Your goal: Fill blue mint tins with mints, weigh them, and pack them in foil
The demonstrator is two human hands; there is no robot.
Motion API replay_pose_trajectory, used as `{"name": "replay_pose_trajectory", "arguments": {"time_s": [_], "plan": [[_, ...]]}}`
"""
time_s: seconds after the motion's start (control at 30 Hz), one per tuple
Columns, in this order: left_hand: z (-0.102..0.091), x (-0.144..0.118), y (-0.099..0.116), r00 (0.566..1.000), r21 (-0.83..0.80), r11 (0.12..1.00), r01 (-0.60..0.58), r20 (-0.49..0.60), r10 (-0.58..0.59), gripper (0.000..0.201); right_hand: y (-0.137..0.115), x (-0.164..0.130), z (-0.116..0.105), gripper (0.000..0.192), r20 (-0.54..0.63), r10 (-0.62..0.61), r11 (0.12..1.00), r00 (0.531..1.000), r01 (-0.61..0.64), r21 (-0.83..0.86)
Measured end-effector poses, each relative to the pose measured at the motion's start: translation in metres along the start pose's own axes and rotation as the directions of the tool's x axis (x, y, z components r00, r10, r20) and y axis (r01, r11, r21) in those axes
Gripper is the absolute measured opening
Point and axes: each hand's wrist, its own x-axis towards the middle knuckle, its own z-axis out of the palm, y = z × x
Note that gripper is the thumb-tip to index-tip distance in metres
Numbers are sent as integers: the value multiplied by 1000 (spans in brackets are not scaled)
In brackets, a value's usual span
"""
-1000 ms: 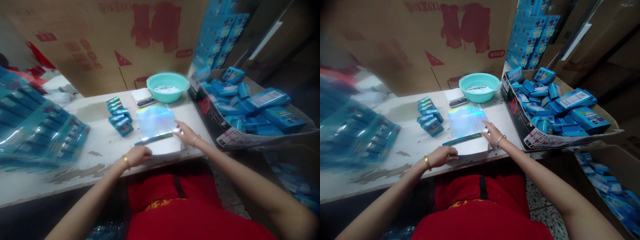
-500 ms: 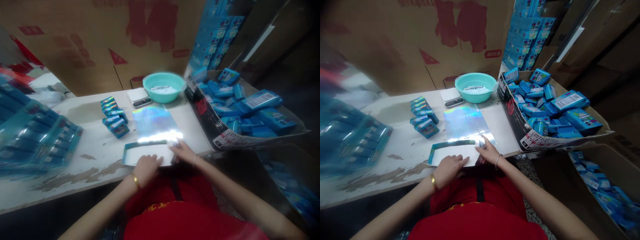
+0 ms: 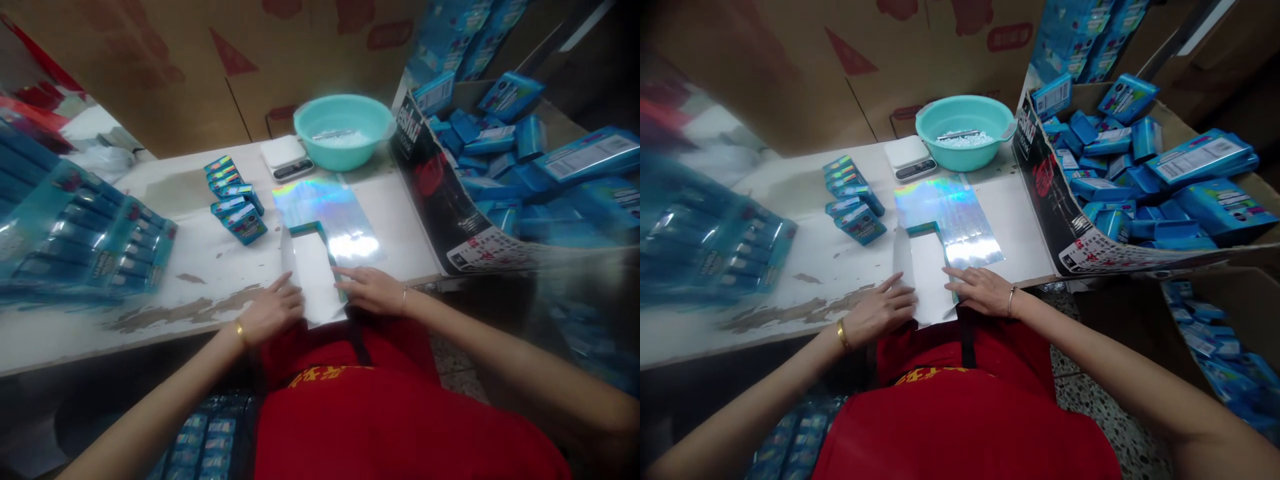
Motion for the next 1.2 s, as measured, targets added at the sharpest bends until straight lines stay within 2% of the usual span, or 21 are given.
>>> {"name": "replay_pose_trajectory", "arguments": {"time_s": [0.07, 0.2, 0.33, 0.53, 0.63, 0.73, 0.8, 0.87, 0.9, 0.97, 1.03, 1.1, 1.17, 1.2], "plan": [[5, -1, 0, 999, -29, 1000, -9, -46, 7, 23, -2, 1, 9, 26, -16, 11, 997, 1000, -9, 73], [10, 8, 1, 995, -8, 996, 86, -49, -87, 20, 2, 4, 24, 30, -92, 42, 982, 995, -24, 189], [12, 21, 9, 985, 107, 980, 169, -48, -165, 21, 0, 11, 24, 27, -121, -29, 986, 992, 49, 162], [15, 27, 7, 985, 118, 981, 156, -90, -146, 18, -4, 15, 25, 26, -152, -61, 993, 987, 75, 90], [12, 27, 3, 989, 112, 983, 143, -49, -138, 19, -3, 9, 35, 30, -192, -53, 998, 980, 60, 33], [6, 28, 4, 987, 114, 981, 155, 10, -158, 21, -5, -1, 40, 37, -225, -105, 994, 969, 100, -31], [3, 31, 6, 981, 110, 977, 185, 36, -190, 22, -9, -6, 40, 47, -167, -142, 990, 976, 137, -44], [2, 34, 7, 971, 84, 971, 225, 61, -230, 23, -13, -8, 40, 56, -118, -130, 991, 984, 126, -47], [2, 36, 7, 967, 56, 970, 237, 78, -241, 24, -15, -8, 41, 56, -137, -111, 993, 984, 105, -52], [3, 37, 5, 970, -31, 974, 224, 102, -220, 26, -17, -4, 46, 46, -263, -78, 996, 962, 65, -59], [6, 35, 2, 985, -141, 975, 174, 33, -171, 25, -19, 2, 50, 35, -389, -55, 998, 920, 47, -30], [13, 30, 0, 980, -273, 955, 113, -128, -152, 26, -20, 8, 50, 28, -425, -20, 999, 905, 37, 31], [23, 25, 0, 920, -419, 905, 69, -323, -220, 41, -21, 12, 47, 22, -403, 26, 995, 915, 15, 98], [28, 23, 2, 865, -492, 869, 55, -411, -288, 48, -22, 14, 45, 18, -390, 48, 992, 920, 2, 128]]}}
